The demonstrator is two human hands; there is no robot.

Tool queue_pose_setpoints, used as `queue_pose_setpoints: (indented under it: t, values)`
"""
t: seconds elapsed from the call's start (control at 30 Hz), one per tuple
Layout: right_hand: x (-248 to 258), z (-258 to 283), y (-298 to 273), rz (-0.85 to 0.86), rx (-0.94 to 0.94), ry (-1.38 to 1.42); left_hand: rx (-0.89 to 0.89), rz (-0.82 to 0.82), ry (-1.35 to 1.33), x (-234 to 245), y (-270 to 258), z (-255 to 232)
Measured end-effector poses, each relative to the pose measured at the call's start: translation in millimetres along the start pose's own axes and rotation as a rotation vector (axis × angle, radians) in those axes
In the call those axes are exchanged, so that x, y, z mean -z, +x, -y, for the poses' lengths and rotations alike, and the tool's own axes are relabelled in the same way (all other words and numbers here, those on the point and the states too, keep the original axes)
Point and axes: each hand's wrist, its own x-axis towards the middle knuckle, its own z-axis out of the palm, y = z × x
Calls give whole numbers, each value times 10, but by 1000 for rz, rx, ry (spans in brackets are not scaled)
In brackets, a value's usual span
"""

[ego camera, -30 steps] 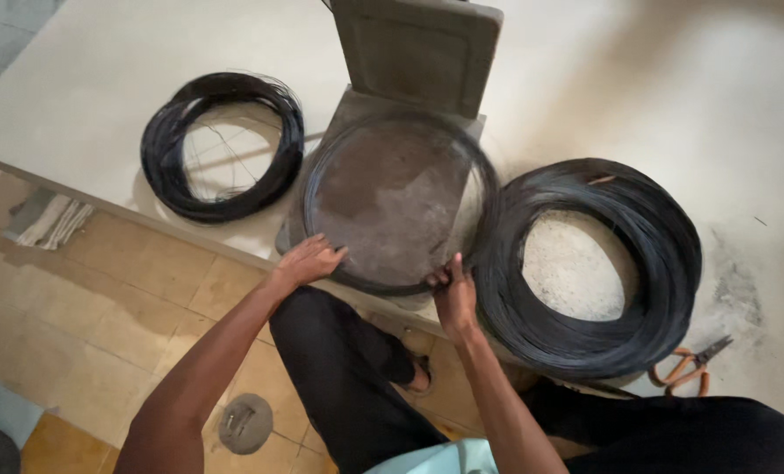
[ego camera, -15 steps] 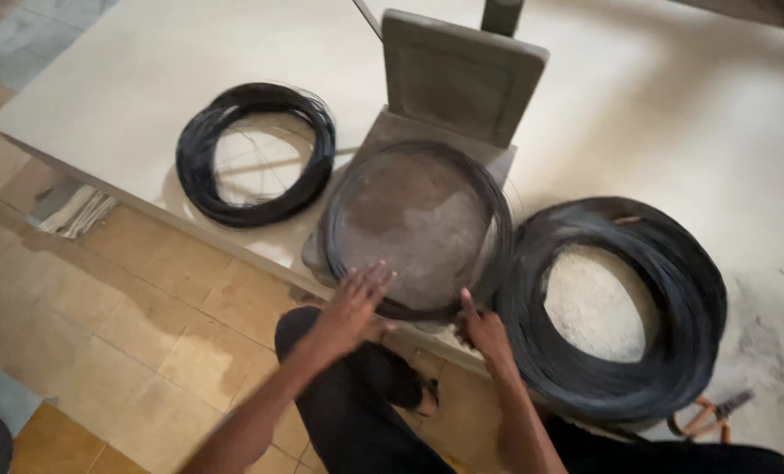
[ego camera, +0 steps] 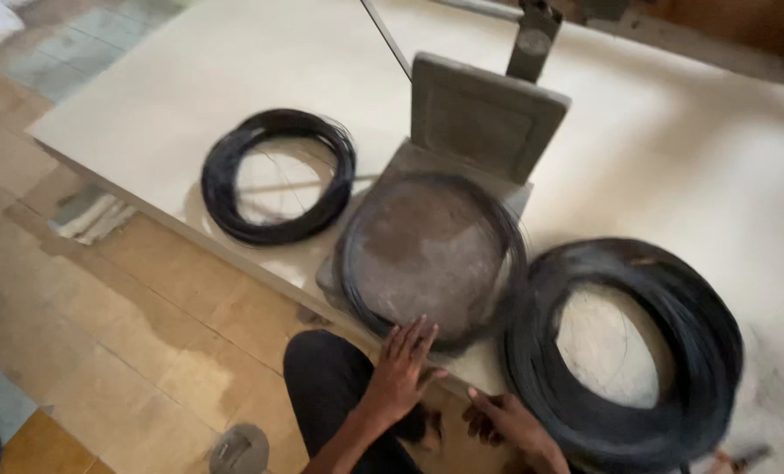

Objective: The person sits on the floor and coils a long length of black wire into a circular bundle on a white tiled surface. They use both hands to arrange the wire and occasionally use orange-handled shears to cut the wire.

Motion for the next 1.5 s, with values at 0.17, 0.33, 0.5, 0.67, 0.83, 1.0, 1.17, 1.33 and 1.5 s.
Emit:
queue_pose_setpoints:
  t: [0.17, 0.33, 0.5, 0.67, 0.83, 1.0, 1.17, 1.33, 1.5]
  values:
    - [137, -82, -37, 29, -102, 19, -27, -16, -9, -33, 22, 41]
    - [209, -294, -102, 27, -88, 51, -73, -63, 89, -155, 93, 165]
    - [148, -286, -198, -4, -138, 235, -112, 186, 198, -362, 181, 337]
    - [25, -468, 174, -107, 108, 757, -122, 254, 258, -645, 102, 459]
    - [61, -247, 266, -129, 250, 883, -41, 329, 238, -657, 168, 447]
    - [188, 25, 102, -153, 245, 878, -163, 371, 282, -373, 300, 280]
    - [294, 331, -204, -137, 254, 921, -199, 284, 304, -508, 469, 86]
    - [537, 279, -178, -333, 247, 887, -238, 349, 153, -321, 751, -857]
    - [892, 273, -442, -541, 340, 1078, -138, 385, -121, -642, 902, -1671]
